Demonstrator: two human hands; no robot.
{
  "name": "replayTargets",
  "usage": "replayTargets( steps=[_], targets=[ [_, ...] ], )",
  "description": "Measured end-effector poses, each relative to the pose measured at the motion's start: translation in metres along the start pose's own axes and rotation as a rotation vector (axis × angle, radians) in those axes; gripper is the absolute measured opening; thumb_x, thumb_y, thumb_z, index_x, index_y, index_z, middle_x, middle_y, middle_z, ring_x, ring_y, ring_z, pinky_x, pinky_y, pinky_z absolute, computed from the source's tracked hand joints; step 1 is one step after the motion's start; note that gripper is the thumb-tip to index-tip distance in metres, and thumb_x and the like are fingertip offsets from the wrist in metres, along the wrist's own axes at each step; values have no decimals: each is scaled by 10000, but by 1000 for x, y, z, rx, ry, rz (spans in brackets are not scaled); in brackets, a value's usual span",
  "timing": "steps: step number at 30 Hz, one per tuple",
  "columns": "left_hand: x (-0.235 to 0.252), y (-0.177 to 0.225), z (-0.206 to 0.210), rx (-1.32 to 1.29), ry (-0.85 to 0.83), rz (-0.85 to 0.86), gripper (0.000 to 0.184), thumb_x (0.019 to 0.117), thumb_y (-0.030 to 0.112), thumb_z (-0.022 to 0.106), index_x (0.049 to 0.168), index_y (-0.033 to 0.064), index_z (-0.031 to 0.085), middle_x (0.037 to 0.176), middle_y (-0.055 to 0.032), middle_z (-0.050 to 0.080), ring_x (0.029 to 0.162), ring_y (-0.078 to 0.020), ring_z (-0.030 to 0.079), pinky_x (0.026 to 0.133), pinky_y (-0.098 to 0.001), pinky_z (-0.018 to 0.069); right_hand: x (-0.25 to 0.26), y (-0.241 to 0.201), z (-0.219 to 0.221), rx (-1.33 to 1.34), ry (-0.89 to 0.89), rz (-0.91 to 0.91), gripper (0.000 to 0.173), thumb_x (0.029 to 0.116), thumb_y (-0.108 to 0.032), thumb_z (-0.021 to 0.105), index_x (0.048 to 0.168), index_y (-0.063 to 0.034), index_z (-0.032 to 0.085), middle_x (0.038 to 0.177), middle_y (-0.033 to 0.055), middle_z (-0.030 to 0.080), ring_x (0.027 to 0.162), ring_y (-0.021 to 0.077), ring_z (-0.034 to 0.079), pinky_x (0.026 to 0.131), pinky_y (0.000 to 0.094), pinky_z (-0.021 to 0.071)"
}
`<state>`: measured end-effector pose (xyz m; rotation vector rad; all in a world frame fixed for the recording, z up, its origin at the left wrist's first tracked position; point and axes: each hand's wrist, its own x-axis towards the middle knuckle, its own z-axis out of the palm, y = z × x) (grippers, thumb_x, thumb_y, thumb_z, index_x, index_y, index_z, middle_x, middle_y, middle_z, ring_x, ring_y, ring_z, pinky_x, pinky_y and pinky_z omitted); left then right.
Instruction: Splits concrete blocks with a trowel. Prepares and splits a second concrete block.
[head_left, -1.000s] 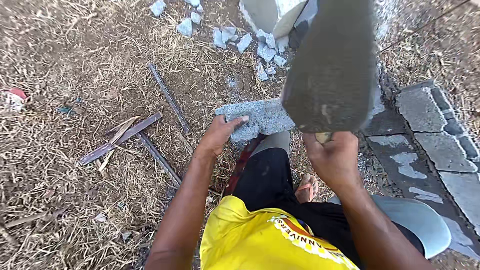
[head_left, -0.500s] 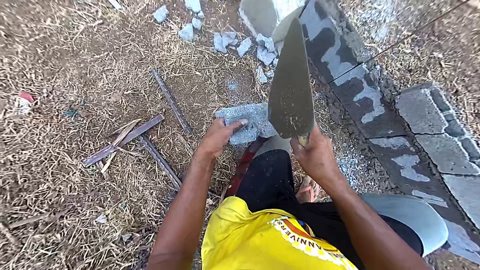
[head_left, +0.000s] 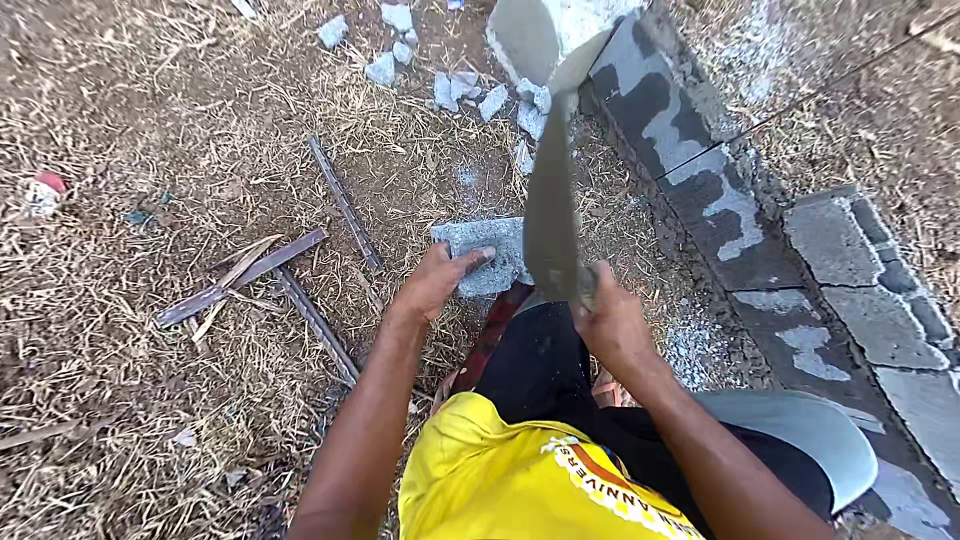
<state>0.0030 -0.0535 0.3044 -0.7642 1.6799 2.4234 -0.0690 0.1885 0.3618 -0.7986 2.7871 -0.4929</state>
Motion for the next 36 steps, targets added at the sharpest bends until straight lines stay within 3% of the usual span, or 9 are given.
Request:
replayTargets(
  steps=[3,6,9,14,22,24,26,29,36],
  targets=[
    [1,-1,-1,-3,-1,18,251,1004,190,659,1220,63,646,1039,-55,749,888,-147,731,815,-356,622,10,-2,-13,29,-64,34,307,969,-155,617,1235,-4,599,833,183,689,727,357,696,663,562,559],
    [-1,-2,-2,6,-9,1,272,1001,198,663,1243,77,637,1051,-46,746,902,-145,727,832,-355,618,4,-16,-43,195,247,-99,273,939,-175,650,1159,-16,627,762,57,667,629,139,641,573,371,554],
    [-1,-3,-2,-1,-13,5,276,1001,215,666,1239,79,636,1051,-46,747,898,-144,727,825,-354,618,-1,-26,-52,342,435,-190,190,923,-116,692,1069,1,660,881,44,692,803,38,669,740,252,590],
    [2,-3,-1,-5,-3,13,265,1013,217,647,1239,79,636,1049,-51,741,903,-142,722,831,-360,612,12,-12,-7,-52,-196,135,390,993,-136,593,1348,10,526,946,241,705,853,438,713,757,619,549],
    [2,0,-1,-6,-6,5,247,1009,191,649,1225,70,638,1042,-46,746,897,-137,726,828,-348,616,-2,-15,-31,173,241,-35,293,933,-180,638,1162,2,617,750,73,659,626,160,640,583,378,547],
    [-2,-1,-1,0,-14,-2,251,1015,198,639,1235,79,631,1050,-38,743,902,-133,723,828,-341,615,-8,-16,-31,294,395,-124,248,920,-149,686,1091,27,648,838,69,698,747,88,678,697,292,592],
    [-1,0,-1,4,-10,-5,252,1015,205,641,1236,84,635,1047,-36,744,897,-132,724,822,-341,617,-9,-8,-9,226,320,-89,286,909,-142,695,1113,53,651,880,116,724,797,155,722,761,344,620],
    [1,1,-1,10,-4,-11,275,1015,213,641,1255,78,625,1061,-46,740,912,-143,722,831,-357,612,6,-5,5,-57,-120,119,356,982,-132,610,1295,28,549,950,239,707,821,424,720,734,597,562],
    [0,2,0,-3,3,-13,253,1010,207,648,1230,81,638,1039,-43,745,890,-136,726,816,-344,617,-1,-3,-3,61,60,40,285,948,-156,631,1184,1,601,788,151,679,682,317,689,622,513,558]
  ],
)
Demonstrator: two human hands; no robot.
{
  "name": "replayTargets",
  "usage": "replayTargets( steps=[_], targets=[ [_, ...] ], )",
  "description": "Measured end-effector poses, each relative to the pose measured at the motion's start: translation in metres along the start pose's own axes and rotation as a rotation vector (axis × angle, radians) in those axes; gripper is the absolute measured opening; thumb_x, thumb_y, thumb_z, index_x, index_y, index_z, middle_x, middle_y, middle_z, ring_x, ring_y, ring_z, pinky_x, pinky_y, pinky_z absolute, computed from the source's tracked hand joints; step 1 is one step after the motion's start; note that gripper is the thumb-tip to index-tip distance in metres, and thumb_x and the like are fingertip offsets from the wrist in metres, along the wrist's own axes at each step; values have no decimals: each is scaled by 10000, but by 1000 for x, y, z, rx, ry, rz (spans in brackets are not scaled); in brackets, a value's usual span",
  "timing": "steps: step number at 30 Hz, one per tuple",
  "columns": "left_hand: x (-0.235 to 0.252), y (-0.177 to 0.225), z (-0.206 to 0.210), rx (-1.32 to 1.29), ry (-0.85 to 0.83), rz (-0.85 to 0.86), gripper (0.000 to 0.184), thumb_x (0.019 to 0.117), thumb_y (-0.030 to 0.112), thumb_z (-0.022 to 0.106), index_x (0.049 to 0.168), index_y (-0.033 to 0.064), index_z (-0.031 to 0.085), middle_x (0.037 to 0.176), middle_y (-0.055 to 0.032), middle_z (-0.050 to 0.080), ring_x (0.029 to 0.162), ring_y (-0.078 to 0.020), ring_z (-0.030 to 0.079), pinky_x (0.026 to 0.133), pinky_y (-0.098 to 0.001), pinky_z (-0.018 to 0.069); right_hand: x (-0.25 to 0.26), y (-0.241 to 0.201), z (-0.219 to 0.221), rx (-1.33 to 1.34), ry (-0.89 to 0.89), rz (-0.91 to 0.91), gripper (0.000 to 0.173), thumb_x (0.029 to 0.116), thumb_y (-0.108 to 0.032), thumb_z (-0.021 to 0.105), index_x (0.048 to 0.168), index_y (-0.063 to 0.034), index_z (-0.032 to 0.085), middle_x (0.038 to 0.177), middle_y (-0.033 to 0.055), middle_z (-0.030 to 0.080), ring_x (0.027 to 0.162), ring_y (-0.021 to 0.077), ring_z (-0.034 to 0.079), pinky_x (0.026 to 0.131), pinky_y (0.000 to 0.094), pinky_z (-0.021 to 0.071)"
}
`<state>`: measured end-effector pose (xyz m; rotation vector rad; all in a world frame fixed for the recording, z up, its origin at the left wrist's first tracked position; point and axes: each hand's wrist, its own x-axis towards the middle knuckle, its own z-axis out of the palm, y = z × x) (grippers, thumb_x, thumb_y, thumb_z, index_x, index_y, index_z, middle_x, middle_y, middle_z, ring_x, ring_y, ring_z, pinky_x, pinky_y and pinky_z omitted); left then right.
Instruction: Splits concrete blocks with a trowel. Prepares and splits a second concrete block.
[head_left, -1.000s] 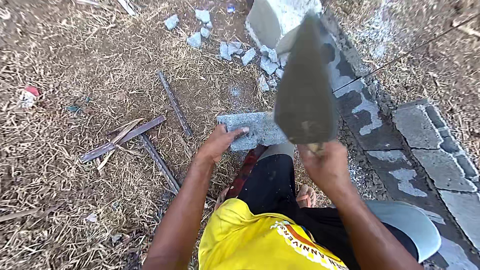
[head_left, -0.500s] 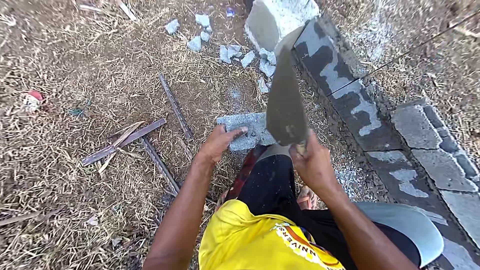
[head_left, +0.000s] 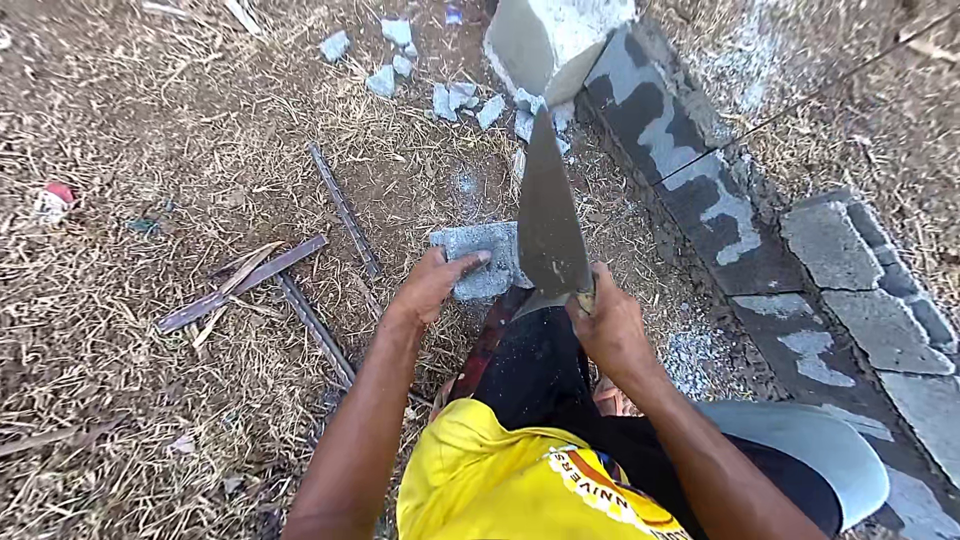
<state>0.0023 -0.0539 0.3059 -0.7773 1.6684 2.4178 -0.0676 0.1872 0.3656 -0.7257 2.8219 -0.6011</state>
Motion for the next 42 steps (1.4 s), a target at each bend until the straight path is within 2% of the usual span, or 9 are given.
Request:
replayTargets(
  steps=[5,7,11,19,24,33,35,38,42],
  targets=[
    [-2,-2,0,-12,-7,-5,247,1009,195,644,1228,80,639,1034,-48,746,880,-138,728,801,-340,621,-4,-5,-11,48,141,-45,259,928,-175,633,1118,-1,609,729,80,652,618,206,651,567,413,546],
    [-1,-2,-1,-10,-7,-13,257,1009,197,646,1238,81,633,1042,-49,745,884,-139,728,802,-341,620,-6,-3,-2,28,139,-61,254,926,-155,643,1119,9,618,771,111,687,649,239,689,588,437,574],
    [-1,-2,1,11,5,-8,260,1008,211,650,1232,80,636,1037,-47,744,882,-133,725,804,-343,617,-1,4,10,-100,-144,51,313,974,-141,604,1241,20,578,900,205,699,760,388,710,677,564,560],
    [0,-2,-1,-7,-16,-8,242,1005,198,651,1222,89,643,1030,-38,747,879,-133,728,806,-339,619,-5,-4,-7,31,206,-86,223,924,-169,638,1076,-6,619,730,85,665,615,209,664,559,398,550],
    [0,-1,-1,17,-5,-2,255,1009,220,649,1223,81,644,1037,-46,743,895,-142,725,815,-353,616,0,3,6,-123,-165,39,331,978,-143,603,1267,16,577,932,207,705,765,388,713,673,565,563],
    [2,-1,-1,1,-1,-1,239,1004,194,654,1214,80,648,1025,-41,750,879,-136,731,804,-338,623,4,-2,-26,44,183,-44,249,929,-178,625,1110,-7,619,722,71,649,615,184,639,563,392,530],
    [1,0,-1,-2,6,-9,238,1002,197,656,1210,82,650,1021,-39,751,872,-133,732,799,-336,624,2,-2,-16,47,168,-63,260,930,-164,633,1132,-3,607,754,92,668,638,209,664,582,412,558],
    [2,-1,-1,-2,1,-11,252,1010,211,647,1228,86,634,1030,-37,744,880,-129,726,806,-337,617,5,-1,4,-59,-141,58,333,967,-127,614,1259,27,575,897,212,700,767,393,709,686,576,559],
    [1,-1,-1,0,1,0,231,1008,182,647,1216,81,648,1028,-40,749,877,-131,730,802,-335,621,4,1,3,-49,-79,24,313,950,-149,618,1215,17,599,805,167,684,695,339,693,628,532,555]
  ],
)
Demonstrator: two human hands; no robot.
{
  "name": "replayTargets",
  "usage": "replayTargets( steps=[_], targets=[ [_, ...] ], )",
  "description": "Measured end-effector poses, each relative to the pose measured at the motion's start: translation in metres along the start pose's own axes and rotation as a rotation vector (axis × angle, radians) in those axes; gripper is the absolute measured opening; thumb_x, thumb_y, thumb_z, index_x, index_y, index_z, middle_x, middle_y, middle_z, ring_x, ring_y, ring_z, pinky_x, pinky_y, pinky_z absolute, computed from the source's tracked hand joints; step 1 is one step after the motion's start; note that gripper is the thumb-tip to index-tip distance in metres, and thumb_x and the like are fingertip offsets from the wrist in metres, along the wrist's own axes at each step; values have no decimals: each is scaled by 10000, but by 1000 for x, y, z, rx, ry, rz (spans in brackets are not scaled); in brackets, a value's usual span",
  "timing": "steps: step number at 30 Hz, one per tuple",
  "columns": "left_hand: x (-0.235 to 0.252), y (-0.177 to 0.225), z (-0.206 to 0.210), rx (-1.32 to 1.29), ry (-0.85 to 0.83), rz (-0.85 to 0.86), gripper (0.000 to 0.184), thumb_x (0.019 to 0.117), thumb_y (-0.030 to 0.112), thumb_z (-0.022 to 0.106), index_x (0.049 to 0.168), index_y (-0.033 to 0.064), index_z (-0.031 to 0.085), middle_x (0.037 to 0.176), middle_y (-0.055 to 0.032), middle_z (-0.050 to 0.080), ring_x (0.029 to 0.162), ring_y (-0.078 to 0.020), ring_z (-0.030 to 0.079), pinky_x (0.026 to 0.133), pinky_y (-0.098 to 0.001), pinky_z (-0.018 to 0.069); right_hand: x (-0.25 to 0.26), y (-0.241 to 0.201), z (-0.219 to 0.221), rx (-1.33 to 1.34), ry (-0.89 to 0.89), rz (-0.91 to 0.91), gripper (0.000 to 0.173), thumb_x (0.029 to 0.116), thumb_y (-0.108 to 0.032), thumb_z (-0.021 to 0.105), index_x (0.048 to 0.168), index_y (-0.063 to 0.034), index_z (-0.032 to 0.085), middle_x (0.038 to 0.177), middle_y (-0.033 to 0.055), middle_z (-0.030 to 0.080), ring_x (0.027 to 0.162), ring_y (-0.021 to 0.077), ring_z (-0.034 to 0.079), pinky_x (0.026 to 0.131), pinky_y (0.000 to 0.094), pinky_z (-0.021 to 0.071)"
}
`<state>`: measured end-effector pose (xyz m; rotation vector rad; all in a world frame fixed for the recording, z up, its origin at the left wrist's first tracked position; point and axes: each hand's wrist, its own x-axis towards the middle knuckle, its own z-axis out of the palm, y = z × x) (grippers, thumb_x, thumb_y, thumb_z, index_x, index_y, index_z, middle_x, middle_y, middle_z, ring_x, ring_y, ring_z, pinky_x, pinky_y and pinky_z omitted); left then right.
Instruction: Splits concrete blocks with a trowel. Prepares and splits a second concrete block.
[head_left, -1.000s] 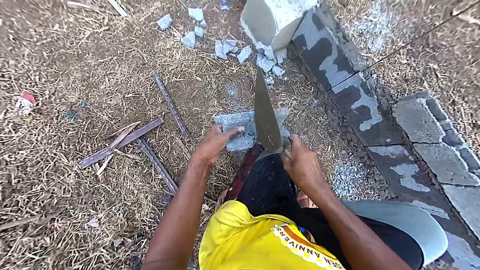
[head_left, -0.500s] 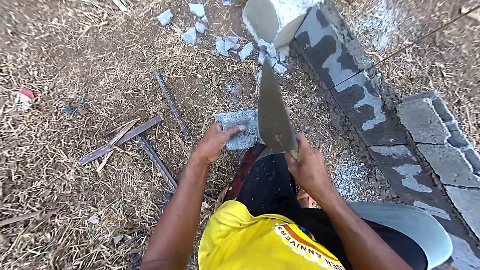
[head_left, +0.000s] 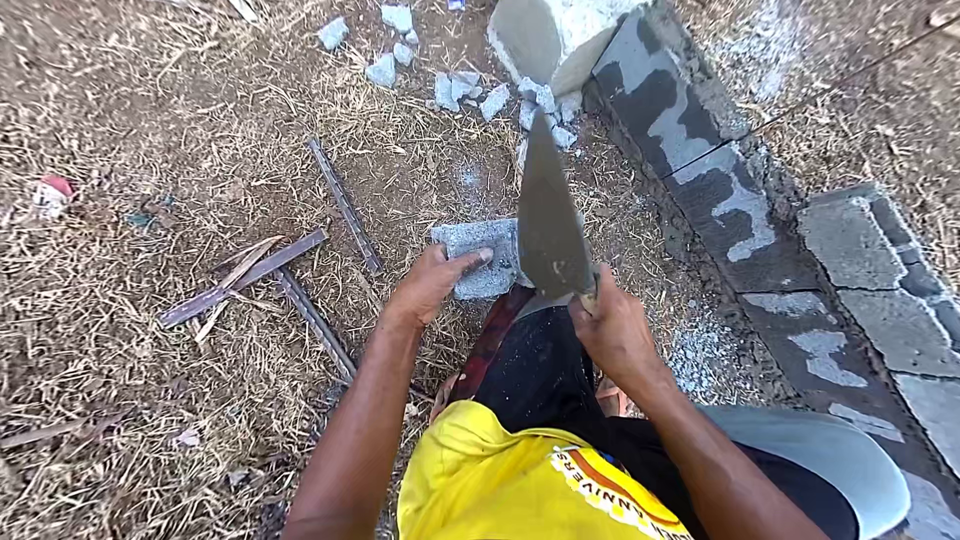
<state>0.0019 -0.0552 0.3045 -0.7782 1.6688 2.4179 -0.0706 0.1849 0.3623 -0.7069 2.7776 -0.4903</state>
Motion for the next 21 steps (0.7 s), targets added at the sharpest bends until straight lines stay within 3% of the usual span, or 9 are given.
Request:
replayTargets(
  steps=[7,12,18,21],
  targets=[
    [2,0,-1,-14,-11,3,222,1006,186,651,1204,86,655,1019,-37,751,869,-134,732,793,-333,624,3,-5,-16,54,198,-49,245,939,-189,625,1106,-13,597,727,84,639,609,224,643,552,432,530],
    [3,0,0,2,1,-9,248,1004,193,656,1220,71,645,1033,-53,748,884,-145,731,810,-355,622,13,-4,-5,-32,-63,22,312,966,-130,621,1245,1,571,821,181,676,719,368,690,651,562,547],
    [3,-2,-1,-1,-20,0,227,1008,191,649,1208,84,657,1028,-42,751,874,-136,732,800,-348,626,3,-10,-23,40,185,-61,299,944,-159,624,1197,-4,588,746,103,652,613,259,652,554,465,535],
    [3,-1,-2,-11,-12,-8,226,1012,186,644,1212,80,653,1023,-46,752,868,-139,733,793,-341,627,12,-13,-19,39,153,-48,318,938,-125,646,1218,7,577,778,137,662,637,302,668,571,503,545]
  ],
)
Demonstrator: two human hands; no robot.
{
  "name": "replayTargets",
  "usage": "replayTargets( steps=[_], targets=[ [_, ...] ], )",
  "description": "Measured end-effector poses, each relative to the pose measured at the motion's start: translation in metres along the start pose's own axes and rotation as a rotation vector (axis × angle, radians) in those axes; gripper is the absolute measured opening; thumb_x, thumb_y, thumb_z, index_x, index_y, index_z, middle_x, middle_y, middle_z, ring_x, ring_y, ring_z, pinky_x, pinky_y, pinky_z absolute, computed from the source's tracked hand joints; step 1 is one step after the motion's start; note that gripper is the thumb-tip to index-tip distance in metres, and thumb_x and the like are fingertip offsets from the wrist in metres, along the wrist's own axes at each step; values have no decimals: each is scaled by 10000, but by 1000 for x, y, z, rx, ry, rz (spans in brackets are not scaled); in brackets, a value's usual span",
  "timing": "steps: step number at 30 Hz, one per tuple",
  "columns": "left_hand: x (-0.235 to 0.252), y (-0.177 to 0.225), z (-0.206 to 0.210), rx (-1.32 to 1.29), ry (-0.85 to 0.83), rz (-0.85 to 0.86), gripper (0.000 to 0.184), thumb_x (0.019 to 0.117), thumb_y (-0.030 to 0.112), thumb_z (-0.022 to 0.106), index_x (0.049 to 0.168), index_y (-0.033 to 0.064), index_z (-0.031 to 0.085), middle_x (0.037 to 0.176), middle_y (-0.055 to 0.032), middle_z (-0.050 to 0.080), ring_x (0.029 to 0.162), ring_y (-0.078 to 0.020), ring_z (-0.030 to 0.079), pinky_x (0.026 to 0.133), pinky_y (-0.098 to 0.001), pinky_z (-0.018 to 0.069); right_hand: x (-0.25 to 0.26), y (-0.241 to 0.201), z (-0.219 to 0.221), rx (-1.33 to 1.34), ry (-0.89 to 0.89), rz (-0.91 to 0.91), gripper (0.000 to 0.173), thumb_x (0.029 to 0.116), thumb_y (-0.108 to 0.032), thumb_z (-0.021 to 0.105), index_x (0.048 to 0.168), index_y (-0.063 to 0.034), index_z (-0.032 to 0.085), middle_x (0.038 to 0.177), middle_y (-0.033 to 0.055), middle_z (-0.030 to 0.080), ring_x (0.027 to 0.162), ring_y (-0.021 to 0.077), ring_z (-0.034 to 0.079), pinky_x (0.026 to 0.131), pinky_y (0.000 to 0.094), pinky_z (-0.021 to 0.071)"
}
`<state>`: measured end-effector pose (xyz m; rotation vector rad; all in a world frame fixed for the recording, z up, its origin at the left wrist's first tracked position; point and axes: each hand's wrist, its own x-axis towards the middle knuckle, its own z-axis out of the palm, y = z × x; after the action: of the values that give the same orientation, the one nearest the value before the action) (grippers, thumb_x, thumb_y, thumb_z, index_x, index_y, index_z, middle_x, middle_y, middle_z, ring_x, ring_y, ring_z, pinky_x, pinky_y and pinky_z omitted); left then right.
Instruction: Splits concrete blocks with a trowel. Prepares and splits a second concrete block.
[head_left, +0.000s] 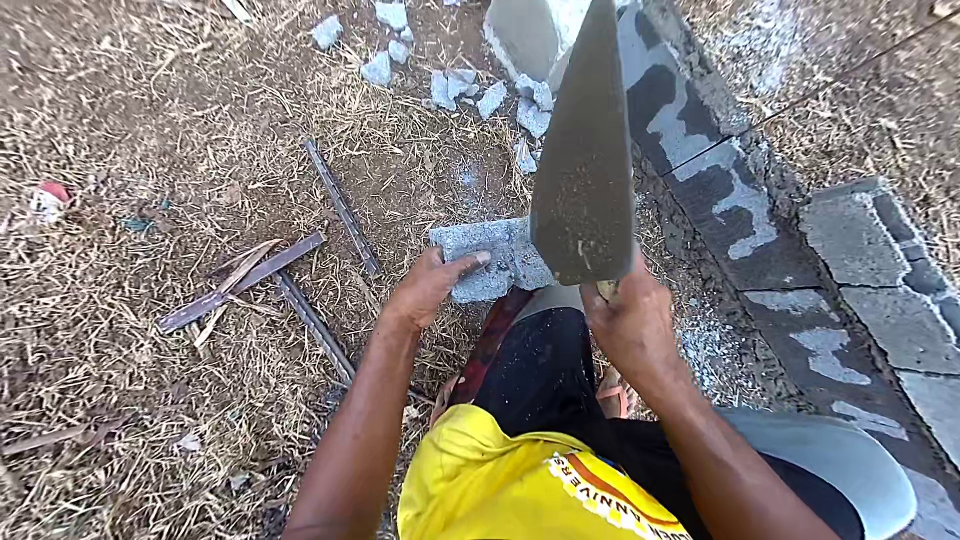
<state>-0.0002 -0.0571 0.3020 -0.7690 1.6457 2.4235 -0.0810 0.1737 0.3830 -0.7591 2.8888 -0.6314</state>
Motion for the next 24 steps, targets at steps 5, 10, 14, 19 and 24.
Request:
replayTargets(
  steps=[5,10,14,19,24],
  targets=[
    [2,0,-1,-5,8,5,210,1008,174,648,1192,73,658,1017,-47,752,874,-139,733,799,-343,624,8,7,12,-94,-198,18,321,939,-108,668,1233,-8,584,822,188,677,701,386,690,623,575,546],
    [1,-1,-1,-4,-1,-3,209,1010,177,645,1196,82,657,1019,-44,751,864,-131,731,792,-337,624,3,-2,-5,-19,7,-31,287,926,-133,636,1184,-21,578,698,93,605,573,266,614,519,468,505],
    [1,0,-2,-7,-2,-3,201,1012,175,641,1186,78,667,1011,-44,754,859,-134,732,785,-334,625,5,2,1,-20,-44,15,310,929,-116,657,1202,-3,561,741,135,638,616,314,652,561,517,532],
    [2,0,-1,-12,-2,-9,226,1014,164,638,1217,67,646,1033,-57,749,882,-147,734,804,-346,625,7,8,11,-73,-257,65,351,948,-114,658,1271,-6,575,828,186,676,720,383,688,650,577,546],
    [0,0,0,0,-1,-21,236,1013,187,639,1225,83,649,1034,-49,752,879,-140,734,794,-341,626,3,8,-7,21,-52,55,300,945,-150,629,1219,-38,583,715,92,621,594,255,621,545,479,513]
  ],
)
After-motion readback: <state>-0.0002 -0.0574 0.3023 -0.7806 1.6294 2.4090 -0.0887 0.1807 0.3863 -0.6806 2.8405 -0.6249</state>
